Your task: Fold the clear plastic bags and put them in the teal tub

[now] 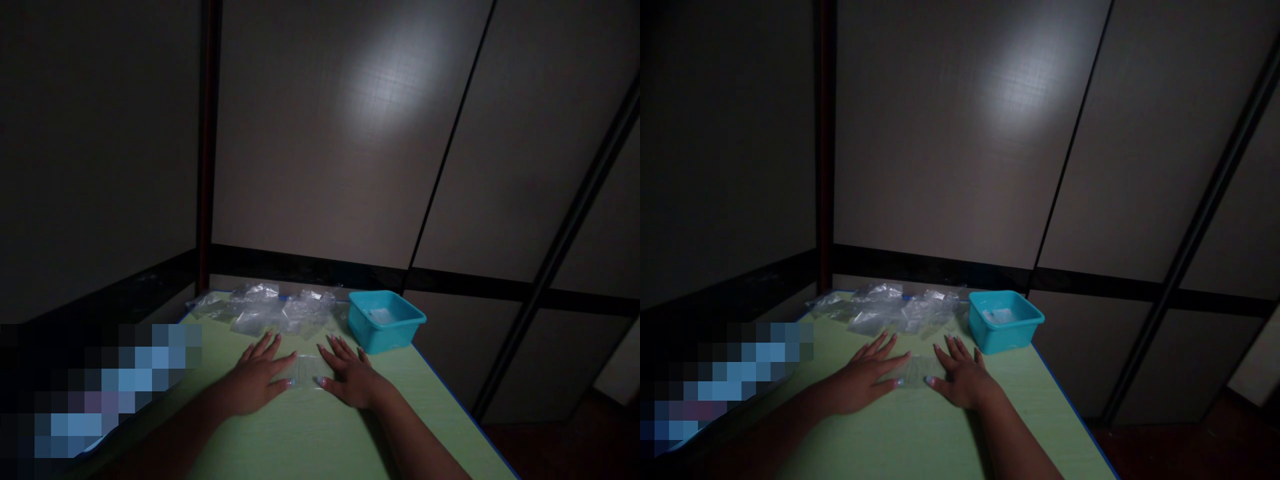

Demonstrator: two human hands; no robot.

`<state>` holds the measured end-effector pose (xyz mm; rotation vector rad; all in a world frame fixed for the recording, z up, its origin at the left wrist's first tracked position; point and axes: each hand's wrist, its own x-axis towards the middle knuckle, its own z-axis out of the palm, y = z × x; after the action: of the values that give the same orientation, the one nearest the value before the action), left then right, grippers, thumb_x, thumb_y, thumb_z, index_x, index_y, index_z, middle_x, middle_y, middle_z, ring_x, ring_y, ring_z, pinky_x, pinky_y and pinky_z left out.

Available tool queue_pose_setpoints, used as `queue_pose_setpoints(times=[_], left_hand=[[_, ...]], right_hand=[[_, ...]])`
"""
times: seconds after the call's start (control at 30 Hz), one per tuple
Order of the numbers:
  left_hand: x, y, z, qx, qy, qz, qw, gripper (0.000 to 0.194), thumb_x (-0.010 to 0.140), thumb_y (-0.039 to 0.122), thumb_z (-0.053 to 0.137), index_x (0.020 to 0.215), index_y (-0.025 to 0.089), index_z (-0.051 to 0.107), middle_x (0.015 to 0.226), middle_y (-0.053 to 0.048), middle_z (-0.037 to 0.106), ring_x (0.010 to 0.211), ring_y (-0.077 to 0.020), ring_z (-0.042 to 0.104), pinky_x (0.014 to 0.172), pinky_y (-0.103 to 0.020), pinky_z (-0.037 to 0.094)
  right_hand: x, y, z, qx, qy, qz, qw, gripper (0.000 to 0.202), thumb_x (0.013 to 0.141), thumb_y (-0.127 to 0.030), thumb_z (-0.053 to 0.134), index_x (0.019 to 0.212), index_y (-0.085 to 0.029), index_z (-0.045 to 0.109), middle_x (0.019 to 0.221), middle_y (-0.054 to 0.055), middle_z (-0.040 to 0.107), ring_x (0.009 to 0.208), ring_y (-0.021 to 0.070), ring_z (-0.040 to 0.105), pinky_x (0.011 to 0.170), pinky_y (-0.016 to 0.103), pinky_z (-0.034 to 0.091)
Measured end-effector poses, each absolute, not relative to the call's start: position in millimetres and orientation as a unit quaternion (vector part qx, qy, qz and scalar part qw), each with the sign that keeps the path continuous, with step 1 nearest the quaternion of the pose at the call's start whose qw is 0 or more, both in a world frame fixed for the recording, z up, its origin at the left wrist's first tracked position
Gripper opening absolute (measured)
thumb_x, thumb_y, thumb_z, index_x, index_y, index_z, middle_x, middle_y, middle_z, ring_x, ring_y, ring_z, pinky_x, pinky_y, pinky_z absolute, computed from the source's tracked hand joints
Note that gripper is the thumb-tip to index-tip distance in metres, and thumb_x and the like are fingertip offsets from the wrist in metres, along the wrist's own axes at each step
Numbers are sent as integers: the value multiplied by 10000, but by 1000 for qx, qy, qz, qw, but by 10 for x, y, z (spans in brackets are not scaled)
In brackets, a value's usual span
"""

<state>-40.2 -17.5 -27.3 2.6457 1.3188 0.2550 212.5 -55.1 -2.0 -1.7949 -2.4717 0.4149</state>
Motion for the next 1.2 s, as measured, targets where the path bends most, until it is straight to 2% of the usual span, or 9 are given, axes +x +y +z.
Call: queue_pose_setpoints(times=[0.43, 0.73, 0.9, 1.0, 1.1, 1.2], left_hand=[[-406, -132, -333, 888, 443, 90, 82, 550, 817, 595, 333, 1321, 389, 260, 1451, -28, 54, 1308, -273, -73, 1029, -488, 105], [-397, -181, -277, 870, 482, 73, 81, 547, 818, 607, 297, 1323, 406, 234, 1449, -44, 58, 1306, -295, -73, 965, -617, 9], [-327, -228, -193, 880, 452, 128, 65, 548, 850, 553, 288, 1346, 325, 242, 1452, -34, 50, 1324, -249, -15, 1025, -528, 32], [-256, -310, -158, 908, 385, 141, 82, 554, 857, 530, 306, 1358, 321, 201, 1453, -5, 76, 1329, -219, 36, 1051, -465, 81], [-205, -381, -174, 926, 344, 112, 110, 577, 857, 539, 299, 1368, 312, 157, 1450, -12, 82, 1327, -214, 72, 1054, -469, 71], [-198, -400, -209, 930, 334, 86, 132, 608, 850, 567, 277, 1373, 291, 139, 1446, -33, 92, 1324, -222, 94, 1055, -468, 60]], right_hand=[[2123, -542, -10, -582, -800, 141, 25, 751, 753, -695, 302, 1371, -345, 56, 1455, 18, -59, 1319, 258, -68, 999, 564, 8], [2121, -559, -15, -583, -800, 138, 31, 717, 781, -676, 252, 1375, -329, 53, 1459, 18, -36, 1322, 250, -55, 1006, 552, 4], [2099, -552, -34, -591, -797, 119, 41, 640, 830, -618, 193, 1379, -320, 53, 1459, 11, -22, 1325, 233, -39, 1011, 545, 22], [2066, -532, -52, -582, -805, 89, 71, 590, 867, -536, 194, 1385, -291, 56, 1460, 16, 33, 1330, 200, 14, 1031, 507, 36], [2005, -520, -73, -564, -818, 66, 96, 575, 881, -475, 216, 1390, -261, 59, 1456, 28, 82, 1328, 178, 64, 1049, 467, 46], [1940, -527, -91, -541, -834, 67, 85, 569, 882, -468, 216, 1391, -254, 75, 1454, 33, 94, 1327, 176, 71, 1053, 456, 52]])
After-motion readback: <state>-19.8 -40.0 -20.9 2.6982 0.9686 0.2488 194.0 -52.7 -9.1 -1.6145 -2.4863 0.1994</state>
